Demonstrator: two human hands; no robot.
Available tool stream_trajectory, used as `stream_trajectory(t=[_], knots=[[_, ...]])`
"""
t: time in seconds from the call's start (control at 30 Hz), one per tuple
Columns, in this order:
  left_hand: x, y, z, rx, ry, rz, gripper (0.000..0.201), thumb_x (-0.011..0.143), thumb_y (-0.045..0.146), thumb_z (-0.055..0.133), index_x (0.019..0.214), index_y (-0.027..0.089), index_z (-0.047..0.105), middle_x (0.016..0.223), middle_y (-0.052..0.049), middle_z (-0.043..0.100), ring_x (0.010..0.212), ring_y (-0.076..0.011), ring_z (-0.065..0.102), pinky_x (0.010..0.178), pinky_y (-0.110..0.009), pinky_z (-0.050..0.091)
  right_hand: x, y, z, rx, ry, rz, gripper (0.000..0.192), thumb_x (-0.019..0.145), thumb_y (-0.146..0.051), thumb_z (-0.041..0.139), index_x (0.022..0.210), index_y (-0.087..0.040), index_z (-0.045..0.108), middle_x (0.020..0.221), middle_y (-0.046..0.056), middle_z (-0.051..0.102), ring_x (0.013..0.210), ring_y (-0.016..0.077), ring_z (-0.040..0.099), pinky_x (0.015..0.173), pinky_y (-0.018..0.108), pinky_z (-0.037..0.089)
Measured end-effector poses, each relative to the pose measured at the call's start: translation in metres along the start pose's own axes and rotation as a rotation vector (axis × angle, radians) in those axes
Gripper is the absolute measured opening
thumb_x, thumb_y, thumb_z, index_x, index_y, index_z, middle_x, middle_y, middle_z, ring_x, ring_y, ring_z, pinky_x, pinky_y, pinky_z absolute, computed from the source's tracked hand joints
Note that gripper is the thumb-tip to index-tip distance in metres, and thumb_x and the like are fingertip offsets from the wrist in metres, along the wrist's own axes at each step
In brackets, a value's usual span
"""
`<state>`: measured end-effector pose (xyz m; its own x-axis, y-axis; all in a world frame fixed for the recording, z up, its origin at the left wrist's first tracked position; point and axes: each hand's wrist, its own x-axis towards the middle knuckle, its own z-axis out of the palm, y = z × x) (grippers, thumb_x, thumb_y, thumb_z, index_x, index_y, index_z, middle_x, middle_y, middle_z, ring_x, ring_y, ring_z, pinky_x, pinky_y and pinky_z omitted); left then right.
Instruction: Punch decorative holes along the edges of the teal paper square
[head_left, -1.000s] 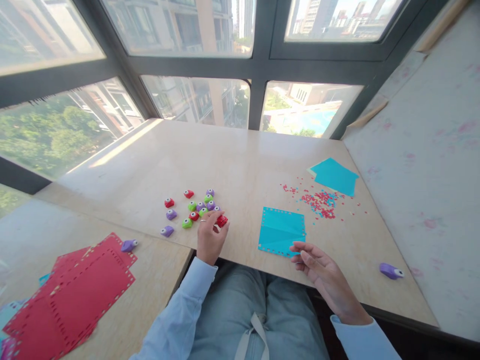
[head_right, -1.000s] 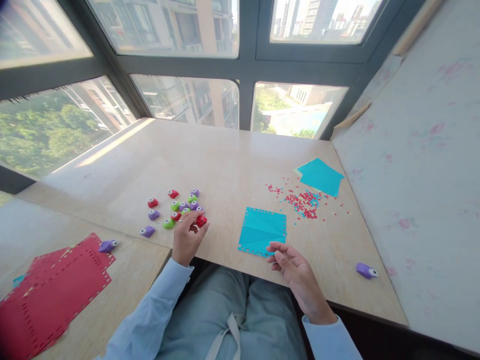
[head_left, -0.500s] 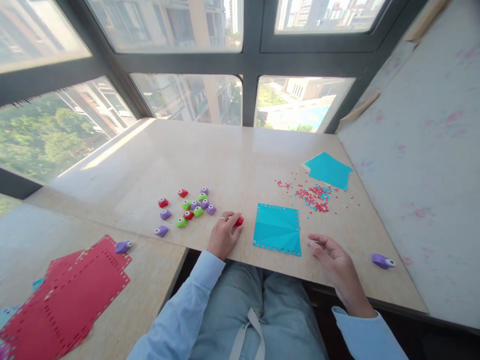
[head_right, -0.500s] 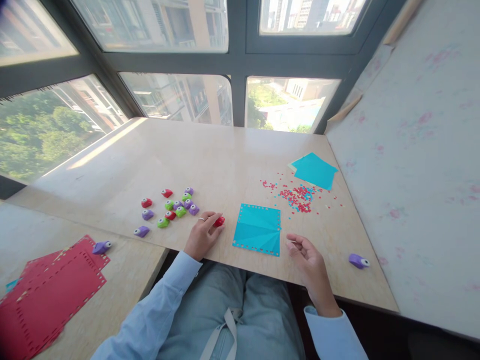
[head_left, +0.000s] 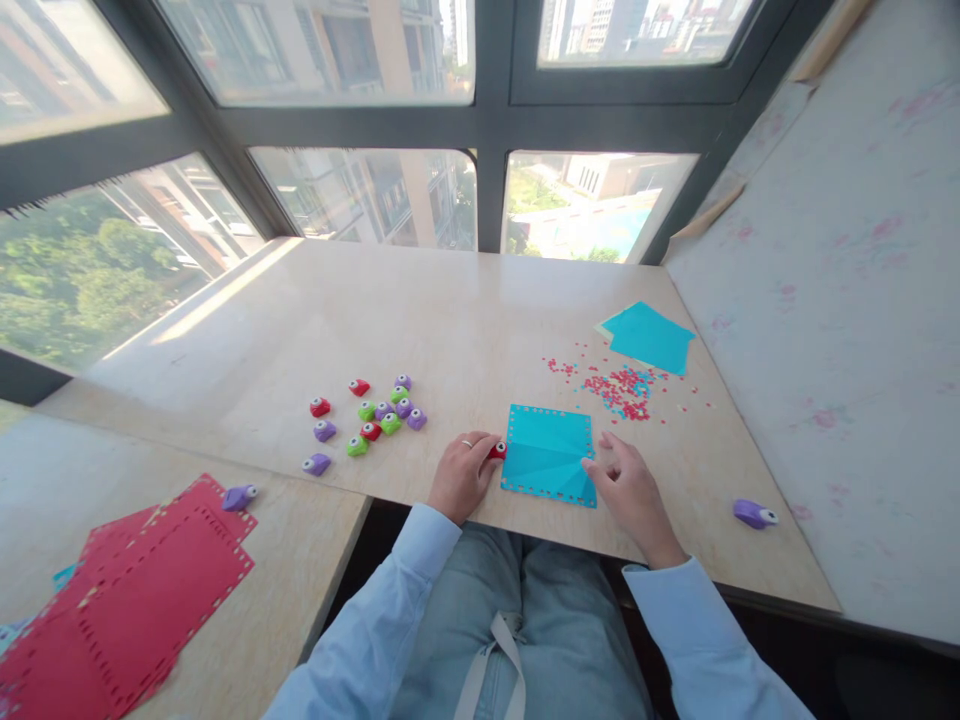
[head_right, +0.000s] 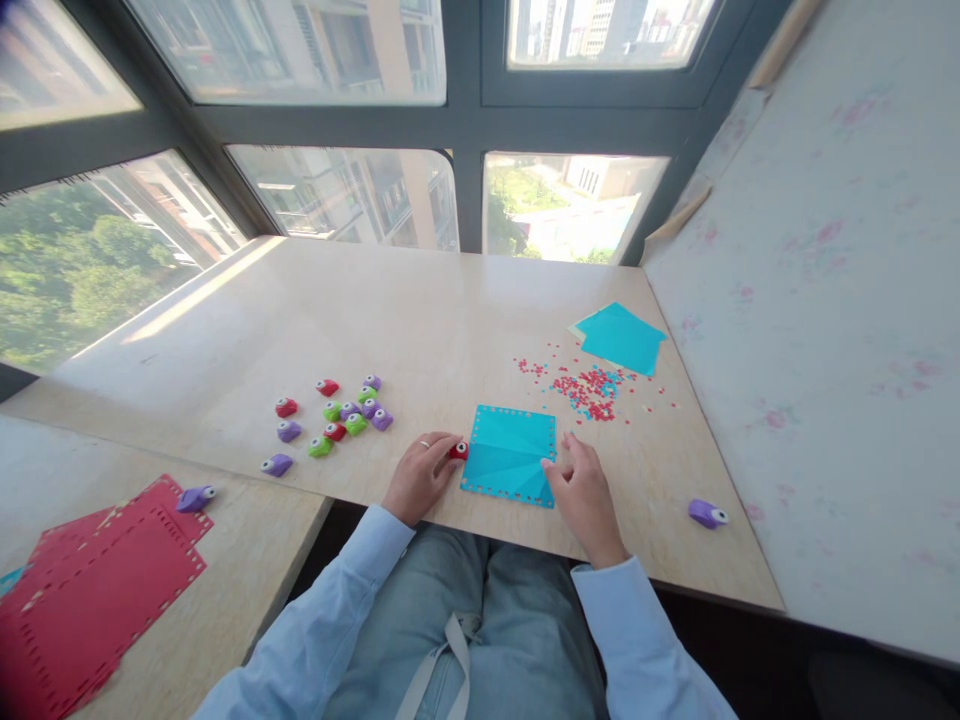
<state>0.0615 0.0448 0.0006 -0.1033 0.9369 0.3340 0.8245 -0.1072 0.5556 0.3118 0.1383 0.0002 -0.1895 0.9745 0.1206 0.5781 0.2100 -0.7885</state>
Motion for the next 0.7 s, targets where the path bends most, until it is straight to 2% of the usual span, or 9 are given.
stream_trajectory(t=[0.1,0.23,0.3,0.4,0.47,0.53,0.6,0.7], knots=[[0.001,0.001,0.0,-0.029,0.013,0.009,0.028,0.086,0.012,0.059,0.112,0.021,0.065,0.106,-0.009,0.069,0.096,-0.0234,0.063,0.086,-0.039,0.053,0.009,-0.004,0.007,0.073,-0.037,0.06,0.067,0.076,-0.057,0.063,0.128,-0.016,0.057,0.119,0.015,0.063,0.062,0.0175,0.053,0.073,0.041,0.052],[0.001,0.002,0.001,-0.062,0.031,-0.01,0.025,0.086,0.012,0.06,0.11,0.021,0.065,0.107,-0.008,0.071,0.095,-0.0234,0.063,0.086,-0.04,0.051,0.018,-0.017,0.01,0.373,-0.084,0.285,0.076,0.063,-0.057,0.075,0.125,-0.015,0.058,0.117,0.015,0.063,0.066,0.0186,0.056,0.057,0.033,0.049],[0.001,0.003,0.001,-0.081,0.035,-0.023,0.024,0.086,0.013,0.061,0.109,0.021,0.065,0.107,-0.007,0.071,0.095,-0.0235,0.063,0.086,-0.04,0.051,0.019,-0.026,0.007,0.509,-0.106,0.392,0.075,0.059,-0.054,0.081,0.12,-0.017,0.06,0.106,0.012,0.065,0.058,0.0156,0.053,0.045,0.028,0.041],[0.001,0.003,0.0,-0.111,0.037,-0.044,0.024,0.085,0.013,0.063,0.107,0.021,0.066,0.106,-0.007,0.072,0.095,-0.0234,0.063,0.087,-0.04,0.051,0.019,-0.032,-0.001,0.533,-0.247,0.459,0.061,0.057,-0.052,0.085,0.103,-0.016,0.066,0.077,0.004,0.064,0.047,0.0121,0.044,0.038,0.024,0.03],[0.001,0.003,0.0,-0.134,0.038,-0.059,0.024,0.084,0.012,0.064,0.106,0.022,0.066,0.105,-0.006,0.072,0.095,-0.023,0.064,0.087,-0.04,0.051,0.019,-0.029,-0.007,0.491,-0.341,0.435,0.054,0.056,-0.051,0.086,0.092,-0.015,0.068,0.071,0.004,0.064,0.051,0.0151,0.049,0.042,0.026,0.035],[0.001,0.003,0.0,-0.161,0.046,-0.074,0.024,0.083,0.01,0.063,0.104,0.022,0.067,0.104,-0.006,0.072,0.095,-0.0224,0.064,0.086,-0.039,0.051,0.02,-0.02,-0.011,0.452,-0.369,0.371,0.05,0.057,-0.052,0.085,0.085,-0.015,0.07,0.075,0.005,0.067,0.062,0.0202,0.057,0.052,0.029,0.045],[0.0,0.002,0.0,-0.187,0.068,-0.09,0.025,0.083,0.008,0.063,0.103,0.022,0.067,0.104,-0.005,0.073,0.095,-0.0217,0.064,0.086,-0.037,0.051,0.022,-0.012,-0.015,0.391,-0.337,0.292,0.047,0.061,-0.056,0.082,0.082,-0.016,0.071,0.078,0.005,0.068,0.07,0.0231,0.06,0.06,0.032,0.048],[-0.001,0.0,0.001,-0.21,0.103,-0.115,0.026,0.082,0.007,0.063,0.103,0.022,0.067,0.102,-0.005,0.073,0.093,-0.0209,0.065,0.085,-0.036,0.052,0.023,-0.006,-0.019,0.32,-0.252,0.197,0.046,0.068,-0.059,0.076,0.082,-0.016,0.072,0.074,0.004,0.067,0.07,0.0234,0.06,0.061,0.032,0.049]])
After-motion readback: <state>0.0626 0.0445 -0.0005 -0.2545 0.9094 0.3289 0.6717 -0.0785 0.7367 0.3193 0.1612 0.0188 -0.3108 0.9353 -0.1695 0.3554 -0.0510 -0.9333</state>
